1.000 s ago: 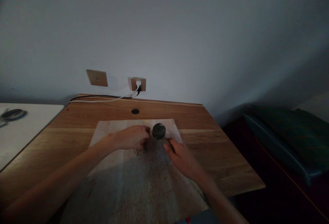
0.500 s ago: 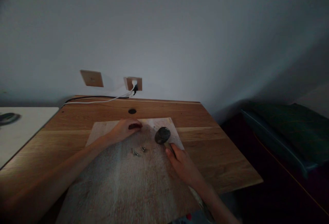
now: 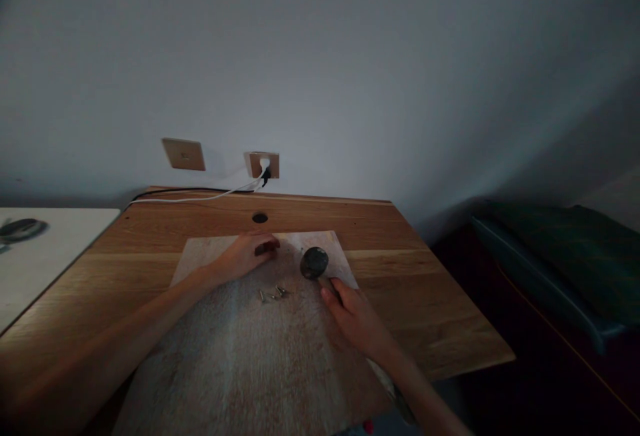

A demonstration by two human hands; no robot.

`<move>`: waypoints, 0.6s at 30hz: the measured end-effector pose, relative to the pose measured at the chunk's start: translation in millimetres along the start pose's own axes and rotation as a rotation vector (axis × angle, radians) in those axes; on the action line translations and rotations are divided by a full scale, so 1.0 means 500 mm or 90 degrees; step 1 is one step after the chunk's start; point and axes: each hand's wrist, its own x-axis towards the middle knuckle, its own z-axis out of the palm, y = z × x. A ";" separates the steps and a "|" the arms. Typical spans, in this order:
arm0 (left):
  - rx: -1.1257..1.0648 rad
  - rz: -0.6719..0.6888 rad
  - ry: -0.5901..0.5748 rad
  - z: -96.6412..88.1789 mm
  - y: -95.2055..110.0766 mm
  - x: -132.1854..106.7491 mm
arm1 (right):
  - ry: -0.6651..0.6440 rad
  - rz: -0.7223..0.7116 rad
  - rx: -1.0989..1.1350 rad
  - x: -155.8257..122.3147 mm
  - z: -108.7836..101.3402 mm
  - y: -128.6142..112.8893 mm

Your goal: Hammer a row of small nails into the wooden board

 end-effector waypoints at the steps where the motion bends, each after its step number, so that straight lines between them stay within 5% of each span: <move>1: -0.013 -0.012 0.003 0.000 -0.001 0.000 | -0.002 -0.004 -0.001 0.007 -0.002 -0.009; 10: -0.092 -0.035 0.021 0.004 -0.008 -0.002 | -0.021 -0.109 -0.063 0.111 0.007 -0.111; 14: -0.030 -0.042 0.050 -0.028 -0.012 -0.003 | -0.017 -0.127 -0.106 0.126 0.011 -0.125; 18: 0.030 -0.006 -0.086 -0.078 0.016 -0.011 | -0.025 -0.101 -0.082 0.092 0.010 -0.113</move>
